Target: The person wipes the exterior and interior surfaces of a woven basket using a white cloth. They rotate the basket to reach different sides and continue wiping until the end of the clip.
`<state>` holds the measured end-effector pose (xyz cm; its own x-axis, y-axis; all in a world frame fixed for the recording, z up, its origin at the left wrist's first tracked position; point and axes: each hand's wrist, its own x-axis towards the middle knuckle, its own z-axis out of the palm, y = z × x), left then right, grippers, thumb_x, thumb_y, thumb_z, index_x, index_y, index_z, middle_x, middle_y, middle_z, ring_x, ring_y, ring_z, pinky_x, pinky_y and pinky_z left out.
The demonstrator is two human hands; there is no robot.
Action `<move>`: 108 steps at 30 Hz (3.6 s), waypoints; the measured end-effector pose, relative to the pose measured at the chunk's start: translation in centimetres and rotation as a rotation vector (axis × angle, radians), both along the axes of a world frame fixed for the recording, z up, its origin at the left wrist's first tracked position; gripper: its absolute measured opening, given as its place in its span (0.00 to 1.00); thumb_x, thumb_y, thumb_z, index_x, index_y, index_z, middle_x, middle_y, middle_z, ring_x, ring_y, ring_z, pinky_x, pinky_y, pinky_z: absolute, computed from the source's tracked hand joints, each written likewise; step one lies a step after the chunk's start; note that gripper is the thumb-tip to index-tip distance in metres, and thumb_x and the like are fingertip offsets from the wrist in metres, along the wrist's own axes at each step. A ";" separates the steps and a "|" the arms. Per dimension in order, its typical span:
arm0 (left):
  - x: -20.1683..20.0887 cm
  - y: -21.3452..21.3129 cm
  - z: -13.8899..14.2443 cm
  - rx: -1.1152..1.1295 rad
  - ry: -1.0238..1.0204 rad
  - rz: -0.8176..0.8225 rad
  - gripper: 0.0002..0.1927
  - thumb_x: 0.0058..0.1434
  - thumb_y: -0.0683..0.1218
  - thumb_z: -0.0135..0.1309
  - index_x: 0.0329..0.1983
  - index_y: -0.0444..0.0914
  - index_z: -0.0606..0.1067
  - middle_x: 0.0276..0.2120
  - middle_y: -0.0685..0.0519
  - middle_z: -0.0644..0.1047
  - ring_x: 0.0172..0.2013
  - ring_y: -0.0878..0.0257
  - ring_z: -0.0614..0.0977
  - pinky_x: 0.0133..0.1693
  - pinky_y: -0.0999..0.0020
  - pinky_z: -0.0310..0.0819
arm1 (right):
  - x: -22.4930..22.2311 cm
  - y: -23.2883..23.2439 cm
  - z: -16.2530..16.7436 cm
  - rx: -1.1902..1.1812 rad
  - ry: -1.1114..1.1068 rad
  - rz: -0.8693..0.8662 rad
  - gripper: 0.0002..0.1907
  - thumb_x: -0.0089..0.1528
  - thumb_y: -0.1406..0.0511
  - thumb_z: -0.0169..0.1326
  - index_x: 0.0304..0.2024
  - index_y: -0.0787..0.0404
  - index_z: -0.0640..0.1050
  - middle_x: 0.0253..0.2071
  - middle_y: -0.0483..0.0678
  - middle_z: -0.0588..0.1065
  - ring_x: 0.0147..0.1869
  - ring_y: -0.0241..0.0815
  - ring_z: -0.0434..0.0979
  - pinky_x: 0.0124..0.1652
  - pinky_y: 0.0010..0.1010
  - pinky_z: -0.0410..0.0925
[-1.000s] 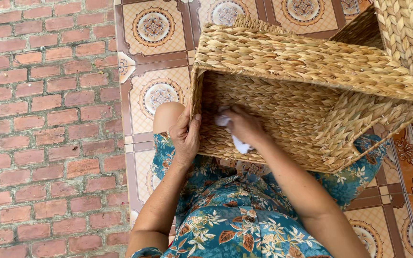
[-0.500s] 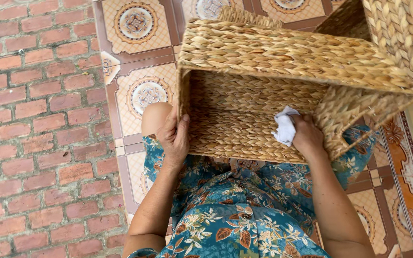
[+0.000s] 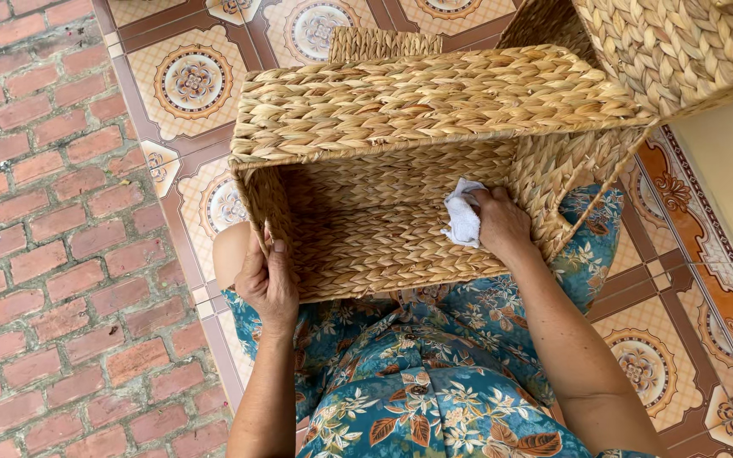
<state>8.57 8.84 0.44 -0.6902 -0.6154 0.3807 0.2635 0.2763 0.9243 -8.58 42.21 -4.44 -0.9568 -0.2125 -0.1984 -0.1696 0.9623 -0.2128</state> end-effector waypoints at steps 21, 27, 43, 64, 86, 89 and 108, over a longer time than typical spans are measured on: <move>-0.1 -0.2 -0.6 0.014 -0.026 0.005 0.20 0.73 0.38 0.52 0.67 0.31 0.71 0.41 0.55 0.80 0.36 0.75 0.75 0.41 0.81 0.70 | 0.7 0.2 -0.1 -0.028 0.042 -0.036 0.21 0.63 0.65 0.53 0.60 0.54 0.75 0.52 0.57 0.72 0.54 0.57 0.77 0.49 0.50 0.71; -0.1 -0.2 -0.8 0.018 -0.029 0.007 0.20 0.73 0.39 0.52 0.67 0.31 0.70 0.39 0.55 0.81 0.36 0.75 0.75 0.41 0.81 0.71 | 0.5 0.0 0.0 -0.041 0.044 -0.035 0.20 0.65 0.63 0.52 0.60 0.54 0.75 0.54 0.57 0.72 0.56 0.57 0.76 0.50 0.50 0.70; 0.0 -0.1 -0.6 0.043 -0.033 -0.002 0.20 0.74 0.39 0.52 0.67 0.31 0.71 0.37 0.57 0.79 0.35 0.76 0.73 0.41 0.82 0.68 | 0.7 -1.4 0.4 -0.036 -0.015 -0.081 0.21 0.65 0.60 0.52 0.60 0.58 0.74 0.61 0.60 0.67 0.60 0.59 0.73 0.51 0.51 0.70; 0.1 0.2 -0.7 0.111 0.002 -0.038 0.18 0.74 0.39 0.51 0.66 0.30 0.71 0.44 0.55 0.80 0.40 0.74 0.75 0.45 0.81 0.70 | 4.5 -13.1 2.4 -0.159 -0.096 0.268 0.24 0.59 0.70 0.57 0.58 0.50 0.77 0.63 0.56 0.65 0.59 0.51 0.71 0.45 0.38 0.76; -0.3 0.5 -0.8 0.068 -0.076 0.005 0.20 0.72 0.38 0.53 0.66 0.32 0.72 0.31 0.59 0.77 0.28 0.77 0.68 0.33 0.83 0.62 | 1.3 -2.1 3.9 -0.054 -0.327 -0.114 0.22 0.68 0.64 0.50 0.65 0.49 0.71 0.59 0.51 0.70 0.39 0.40 0.80 0.36 0.32 0.76; -0.4 0.5 -0.7 0.144 -0.041 -0.048 0.21 0.72 0.37 0.52 0.68 0.33 0.70 0.30 0.61 0.76 0.27 0.78 0.67 0.31 0.84 0.61 | 0.6 1.2 3.2 0.175 0.041 0.085 0.23 0.63 0.61 0.55 0.62 0.51 0.74 0.60 0.55 0.68 0.49 0.50 0.77 0.44 0.36 0.74; -1.0 0.5 -1.6 0.048 0.038 -0.010 0.21 0.74 0.36 0.52 0.69 0.31 0.70 0.48 0.53 0.81 0.41 0.73 0.75 0.44 0.78 0.69 | 8.2 -18.0 3.6 -0.265 -0.447 0.398 0.23 0.61 0.68 0.53 0.60 0.48 0.73 0.64 0.46 0.66 0.43 0.43 0.80 0.32 0.32 0.78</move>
